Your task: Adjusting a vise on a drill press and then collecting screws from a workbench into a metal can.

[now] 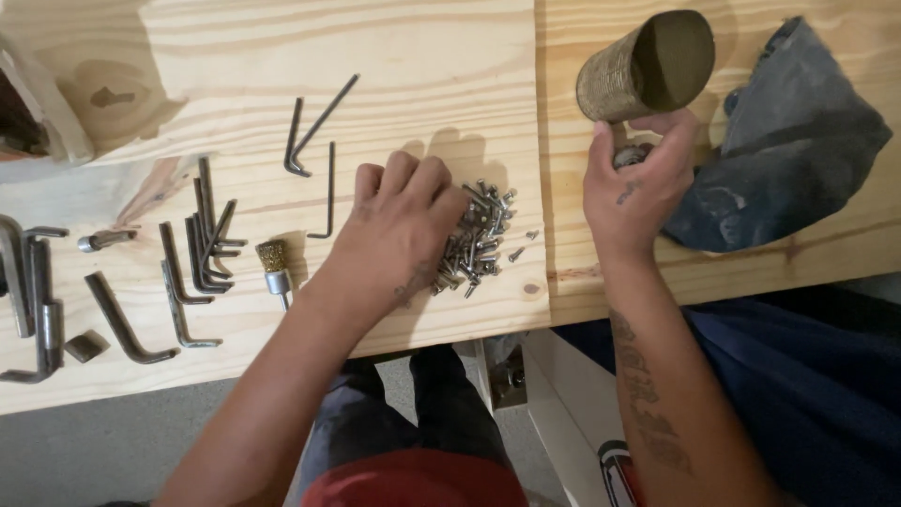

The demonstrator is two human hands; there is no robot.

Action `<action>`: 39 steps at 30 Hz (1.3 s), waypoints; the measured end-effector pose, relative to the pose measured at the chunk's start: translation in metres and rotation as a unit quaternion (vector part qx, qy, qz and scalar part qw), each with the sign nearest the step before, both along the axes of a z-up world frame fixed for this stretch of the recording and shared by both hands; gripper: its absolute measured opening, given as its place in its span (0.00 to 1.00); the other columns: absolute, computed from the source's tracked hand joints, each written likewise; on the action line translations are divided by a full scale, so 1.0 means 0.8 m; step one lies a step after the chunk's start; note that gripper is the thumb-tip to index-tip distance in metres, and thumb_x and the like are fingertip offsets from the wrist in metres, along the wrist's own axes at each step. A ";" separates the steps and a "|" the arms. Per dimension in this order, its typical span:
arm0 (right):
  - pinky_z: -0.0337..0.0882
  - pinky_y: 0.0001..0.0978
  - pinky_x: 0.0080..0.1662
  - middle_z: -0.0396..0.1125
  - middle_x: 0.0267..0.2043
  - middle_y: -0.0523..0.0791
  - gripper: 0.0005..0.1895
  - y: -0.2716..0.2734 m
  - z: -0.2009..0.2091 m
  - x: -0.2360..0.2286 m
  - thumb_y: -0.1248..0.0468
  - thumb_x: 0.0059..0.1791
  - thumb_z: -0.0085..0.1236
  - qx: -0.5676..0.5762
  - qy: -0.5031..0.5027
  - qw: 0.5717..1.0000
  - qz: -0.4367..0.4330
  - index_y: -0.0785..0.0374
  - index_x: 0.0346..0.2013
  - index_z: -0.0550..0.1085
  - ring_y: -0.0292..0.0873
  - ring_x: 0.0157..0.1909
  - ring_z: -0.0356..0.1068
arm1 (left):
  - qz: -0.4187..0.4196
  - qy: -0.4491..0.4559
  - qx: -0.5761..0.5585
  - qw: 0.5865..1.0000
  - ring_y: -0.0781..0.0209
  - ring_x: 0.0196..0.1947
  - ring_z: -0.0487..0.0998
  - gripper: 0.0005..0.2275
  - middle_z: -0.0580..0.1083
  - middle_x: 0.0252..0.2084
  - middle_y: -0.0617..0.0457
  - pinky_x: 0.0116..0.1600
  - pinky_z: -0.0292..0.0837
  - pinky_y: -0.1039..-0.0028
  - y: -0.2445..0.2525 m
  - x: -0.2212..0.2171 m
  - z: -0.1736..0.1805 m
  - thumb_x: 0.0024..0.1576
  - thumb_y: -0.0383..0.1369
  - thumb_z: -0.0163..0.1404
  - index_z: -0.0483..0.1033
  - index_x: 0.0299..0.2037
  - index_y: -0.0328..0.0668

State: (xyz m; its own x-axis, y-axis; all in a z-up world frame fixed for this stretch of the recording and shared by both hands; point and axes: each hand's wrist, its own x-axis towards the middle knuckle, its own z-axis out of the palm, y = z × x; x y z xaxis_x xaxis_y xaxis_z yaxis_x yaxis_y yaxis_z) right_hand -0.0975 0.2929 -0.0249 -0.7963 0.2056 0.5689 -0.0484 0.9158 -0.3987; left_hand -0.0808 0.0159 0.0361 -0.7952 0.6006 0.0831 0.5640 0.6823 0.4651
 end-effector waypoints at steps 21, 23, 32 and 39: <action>0.67 0.51 0.43 0.65 0.39 0.54 0.18 -0.017 0.033 0.005 0.76 0.52 0.68 -0.033 -0.027 0.996 0.079 0.67 0.43 0.63 0.58 0.39 0.68 | -0.006 0.013 0.032 0.999 0.44 0.46 0.65 0.10 0.69 0.48 0.48 0.44 0.58 0.57 -0.044 0.062 0.000 0.62 0.35 0.52 0.71 0.48 0.39; 0.68 0.50 0.43 0.65 0.39 0.54 0.18 -0.018 0.035 0.006 0.77 0.52 0.68 -0.036 -0.025 0.996 0.081 0.67 0.42 0.63 0.57 0.39 0.68 | -0.001 0.007 0.043 0.999 0.44 0.46 0.65 0.10 0.70 0.49 0.47 0.43 0.58 0.57 -0.044 0.065 0.002 0.62 0.35 0.52 0.72 0.49 0.38; 0.71 0.53 0.48 0.68 0.43 0.55 0.30 -0.004 0.013 0.018 0.74 0.56 0.71 -0.027 -0.015 0.998 0.062 0.68 0.62 0.57 0.60 0.44 0.72 | 0.080 -0.090 0.246 0.962 0.44 0.42 0.72 0.03 0.74 0.45 0.42 0.52 0.68 0.61 -0.057 0.123 0.031 0.65 0.23 0.47 0.70 0.47 0.33; 0.67 0.43 0.36 0.62 0.32 0.52 0.19 -0.015 0.035 0.013 0.82 0.52 0.53 -0.104 0.006 0.993 0.047 0.66 0.50 0.56 0.51 0.31 0.63 | 0.267 -0.164 0.350 0.883 0.59 0.44 0.80 0.05 0.78 0.43 0.49 0.49 0.74 0.75 -0.041 0.178 0.094 0.60 0.23 0.54 0.74 0.43 0.39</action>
State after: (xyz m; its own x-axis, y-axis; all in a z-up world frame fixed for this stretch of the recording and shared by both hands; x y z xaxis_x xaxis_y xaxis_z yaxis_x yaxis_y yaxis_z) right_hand -0.0872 0.2807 0.0030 -0.8106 0.2458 0.5316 -0.1352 0.8046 -0.5782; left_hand 0.0617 -0.0169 0.1112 -0.9997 0.0257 -0.0017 0.0058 0.2901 0.9570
